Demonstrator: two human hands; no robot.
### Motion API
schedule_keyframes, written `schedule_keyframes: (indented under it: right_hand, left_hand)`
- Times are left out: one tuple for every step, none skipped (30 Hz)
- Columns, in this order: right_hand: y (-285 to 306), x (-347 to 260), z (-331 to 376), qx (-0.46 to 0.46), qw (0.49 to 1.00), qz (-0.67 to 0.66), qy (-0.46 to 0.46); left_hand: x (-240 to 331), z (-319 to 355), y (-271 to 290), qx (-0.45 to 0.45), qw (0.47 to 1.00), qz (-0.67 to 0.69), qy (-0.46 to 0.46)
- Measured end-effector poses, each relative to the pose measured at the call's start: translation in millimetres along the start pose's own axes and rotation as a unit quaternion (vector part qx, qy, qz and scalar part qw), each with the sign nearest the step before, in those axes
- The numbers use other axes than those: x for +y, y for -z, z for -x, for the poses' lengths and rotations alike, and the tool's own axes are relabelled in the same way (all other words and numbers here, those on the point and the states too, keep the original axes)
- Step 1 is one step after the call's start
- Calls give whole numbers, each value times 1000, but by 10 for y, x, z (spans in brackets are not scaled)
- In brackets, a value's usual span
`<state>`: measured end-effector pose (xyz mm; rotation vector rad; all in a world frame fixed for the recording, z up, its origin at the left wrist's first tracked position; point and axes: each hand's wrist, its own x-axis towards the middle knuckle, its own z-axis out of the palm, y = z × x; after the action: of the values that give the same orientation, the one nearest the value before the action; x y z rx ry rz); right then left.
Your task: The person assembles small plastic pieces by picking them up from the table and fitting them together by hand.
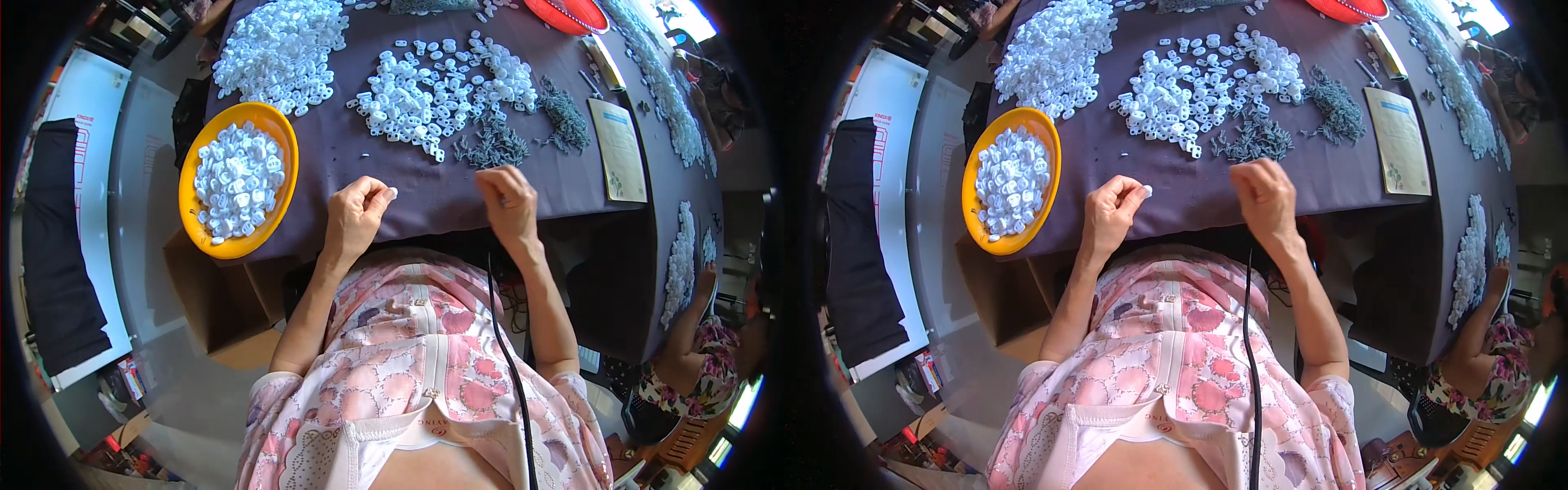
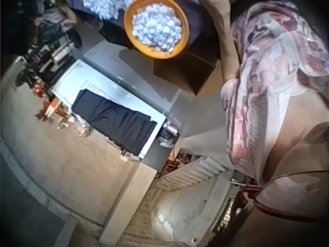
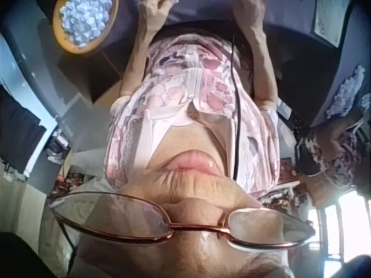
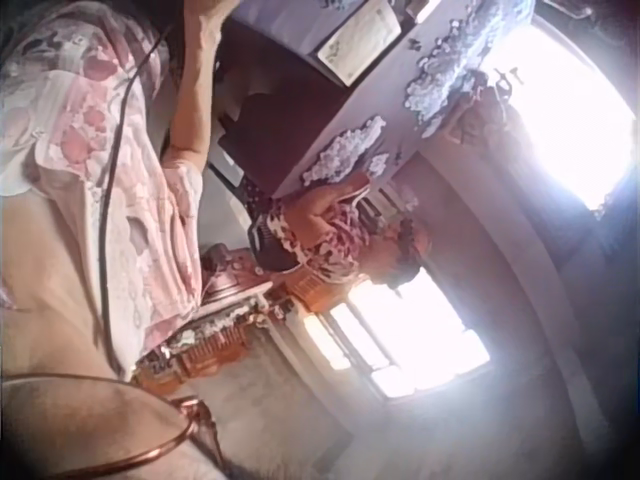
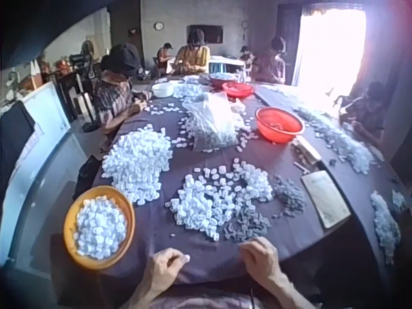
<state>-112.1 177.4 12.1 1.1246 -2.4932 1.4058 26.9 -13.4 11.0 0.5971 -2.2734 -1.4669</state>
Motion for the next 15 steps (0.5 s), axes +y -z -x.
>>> schedule_keyframes:
  right_hand:
    - [36, 46, -47, 20, 999, 46, 22]
    - [28, 65, -86, 18, 999, 44, 23]
    - [16, 80, -129, 20, 998, 52, 26]
    - [-2, 90, -172, 21, 998, 60, 29]
    - [-42, 94, -210, 11, 996, 68, 47]
    - [-87, 70, -246, 7, 995, 85, 60]
    - [-134, 39, -276, 3, 992, 100, 75]
    - [-180, 33, -289, -2, 991, 111, 76]
    - [-215, 36, -305, -5, 991, 107, 81]
    - [-240, 42, -317, -4, 988, 130, 89]
    - [-257, 42, -331, -3, 984, 153, 97]
    - [-262, 31, -335, -9, 982, 158, 98]
    - [-258, 16, -336, -13, 980, 169, 100]
    - [-251, 5, -335, -17, 978, 180, 102]
    - [-251, 16, -330, -34, 977, 187, 96]
  left_hand:
    - [-6, 0, 10, -7, 999, 15, 29]
    - [-7, -3, 5, -4, 999, 14, 30]
    - [-1, -20, -7, 2, 999, 16, 34]
    - [6, -27, -10, 9, 999, 18, 39]
    - [16, -21, -1, 13, 999, 17, 39]
    - [29, -9, 8, 21, 1000, 10, 14]
    - [41, 6, 27, 31, 999, 3, -10]
    - [50, 26, 55, 36, 999, 2, -9]
    - [73, 44, 102, 38, 999, 1, -5]
    - [110, 59, 157, 40, 999, 0, 0]
    - [163, 76, 235, 48, 999, -9, 6]
    - [231, 92, 322, 57, 998, -17, 14]
    - [195, 100, 379, 101, 995, -15, -15]
    - [238, 107, 491, 117, 993, -23, -8]
    - [206, 105, 602, 138, 990, -30, 9]
